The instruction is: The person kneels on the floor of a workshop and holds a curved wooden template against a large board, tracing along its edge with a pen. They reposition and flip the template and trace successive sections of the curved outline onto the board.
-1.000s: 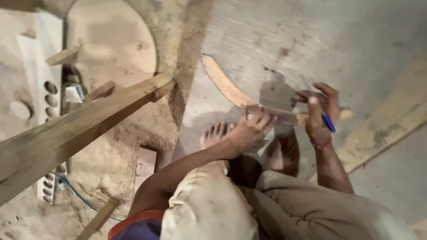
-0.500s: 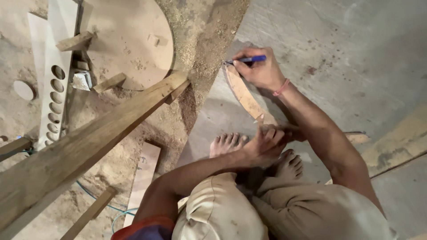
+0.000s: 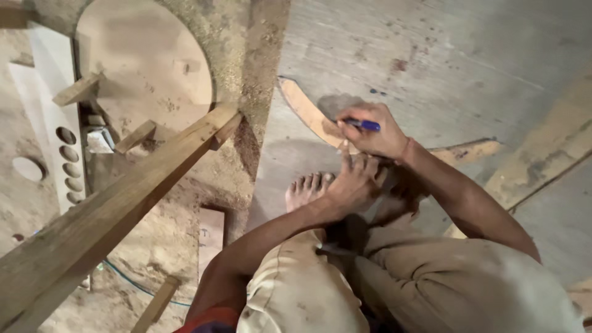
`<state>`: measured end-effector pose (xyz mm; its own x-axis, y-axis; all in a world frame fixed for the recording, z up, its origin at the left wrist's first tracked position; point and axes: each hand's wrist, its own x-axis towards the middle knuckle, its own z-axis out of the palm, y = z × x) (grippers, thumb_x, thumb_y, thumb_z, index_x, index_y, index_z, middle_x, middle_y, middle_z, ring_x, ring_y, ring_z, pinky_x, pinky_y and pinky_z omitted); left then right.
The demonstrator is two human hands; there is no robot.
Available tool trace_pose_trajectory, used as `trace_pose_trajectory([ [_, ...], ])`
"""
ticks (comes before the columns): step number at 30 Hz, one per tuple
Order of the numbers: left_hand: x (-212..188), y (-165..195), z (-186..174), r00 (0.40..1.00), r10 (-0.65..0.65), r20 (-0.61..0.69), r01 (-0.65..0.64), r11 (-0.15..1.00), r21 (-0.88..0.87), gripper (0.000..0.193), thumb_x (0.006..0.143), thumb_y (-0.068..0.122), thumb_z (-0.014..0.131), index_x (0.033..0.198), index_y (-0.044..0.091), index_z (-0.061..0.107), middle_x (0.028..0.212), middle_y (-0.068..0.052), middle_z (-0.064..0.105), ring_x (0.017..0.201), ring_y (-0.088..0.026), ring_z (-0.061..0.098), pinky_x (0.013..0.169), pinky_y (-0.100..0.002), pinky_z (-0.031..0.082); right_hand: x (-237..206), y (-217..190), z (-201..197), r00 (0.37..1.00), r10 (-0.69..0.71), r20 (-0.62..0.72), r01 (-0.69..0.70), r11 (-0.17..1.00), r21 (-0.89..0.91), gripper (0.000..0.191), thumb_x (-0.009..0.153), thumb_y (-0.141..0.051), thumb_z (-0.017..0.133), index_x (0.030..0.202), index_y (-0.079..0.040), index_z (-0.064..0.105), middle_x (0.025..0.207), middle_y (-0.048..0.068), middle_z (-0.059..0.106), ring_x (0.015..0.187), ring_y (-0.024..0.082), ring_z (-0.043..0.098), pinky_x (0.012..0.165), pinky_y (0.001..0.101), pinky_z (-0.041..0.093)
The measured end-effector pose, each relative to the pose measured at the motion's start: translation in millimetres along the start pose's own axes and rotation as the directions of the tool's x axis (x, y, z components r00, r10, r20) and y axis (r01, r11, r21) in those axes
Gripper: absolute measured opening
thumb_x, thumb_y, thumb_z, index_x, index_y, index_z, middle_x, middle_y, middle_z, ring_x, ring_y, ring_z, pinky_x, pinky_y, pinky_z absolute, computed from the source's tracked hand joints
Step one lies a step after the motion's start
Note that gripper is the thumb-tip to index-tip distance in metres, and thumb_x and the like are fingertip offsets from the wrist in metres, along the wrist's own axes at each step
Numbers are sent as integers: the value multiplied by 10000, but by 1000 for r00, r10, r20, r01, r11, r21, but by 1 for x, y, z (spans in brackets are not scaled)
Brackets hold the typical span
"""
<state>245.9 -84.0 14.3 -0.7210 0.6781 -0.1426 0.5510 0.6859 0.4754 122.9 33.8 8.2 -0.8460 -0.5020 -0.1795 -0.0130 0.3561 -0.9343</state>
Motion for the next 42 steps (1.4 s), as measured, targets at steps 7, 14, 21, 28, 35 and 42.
trace_pose_trajectory([
  [7, 12, 16, -7, 989, -25, 147, 15, 997, 71, 804, 799, 446, 703, 1457, 25, 513, 1224, -254, 594, 1188, -461, 540, 1073, -834, 209, -87, 25, -77, 991, 71, 112, -48, 979, -199, 136, 865, -143, 666, 937, -67, 753, 753, 154, 710, 585, 294, 671, 565, 377, 537],
  [14, 28, 32, -13, 985, -24, 171, 20, 999, 29, 788, 806, 445, 722, 1452, 42, 516, 1211, -228, 587, 1161, -407, 554, 1091, -823, 199, -150, 50, -180, 928, 365, 74, -323, 888, -328, 178, 773, -132, 681, 903, -78, 790, 705, 156, 713, 571, 278, 678, 579, 381, 553],
  [21, 35, 42, -11, 987, -25, 157, 23, 1000, 18, 797, 807, 442, 744, 1472, 62, 522, 1182, -216, 589, 1174, -411, 553, 1099, -819, 202, -186, 74, -250, 873, 488, -31, -482, 848, -220, 150, 837, -99, 713, 963, -54, 783, 768, 94, 755, 680, 182, 706, 665, 339, 578],
  [28, 36, 46, -9, 989, -25, 142, 20, 999, 41, 785, 797, 448, 749, 1456, 72, 545, 1147, -212, 596, 1158, -401, 564, 1096, -816, 211, -214, 97, -266, 842, 529, -107, -538, 838, -90, 162, 873, -102, 721, 1008, -44, 789, 830, 85, 765, 743, 165, 691, 686, 322, 557],
  [35, 38, 49, -21, 988, -3, 157, -7, 998, 64, 827, 768, 453, 776, 1457, 56, 551, 1155, -213, 570, 1147, -402, 554, 1085, -822, 261, -261, 94, -269, 810, 535, -241, -577, 800, -163, 194, 925, -130, 732, 1088, -40, 785, 844, 95, 751, 714, 186, 671, 653, 341, 544],
  [42, 44, 34, -21, 971, 68, 228, -139, 940, 310, 469, 926, 249, 660, 1382, 148, 619, 1174, -139, 554, 1105, -336, 570, 899, -697, 507, -256, 46, -106, 947, 54, -317, -94, 989, -114, 296, 996, -199, 633, 1197, 5, 705, 1161, 156, 724, 1071, 254, 672, 958, 383, 538],
])
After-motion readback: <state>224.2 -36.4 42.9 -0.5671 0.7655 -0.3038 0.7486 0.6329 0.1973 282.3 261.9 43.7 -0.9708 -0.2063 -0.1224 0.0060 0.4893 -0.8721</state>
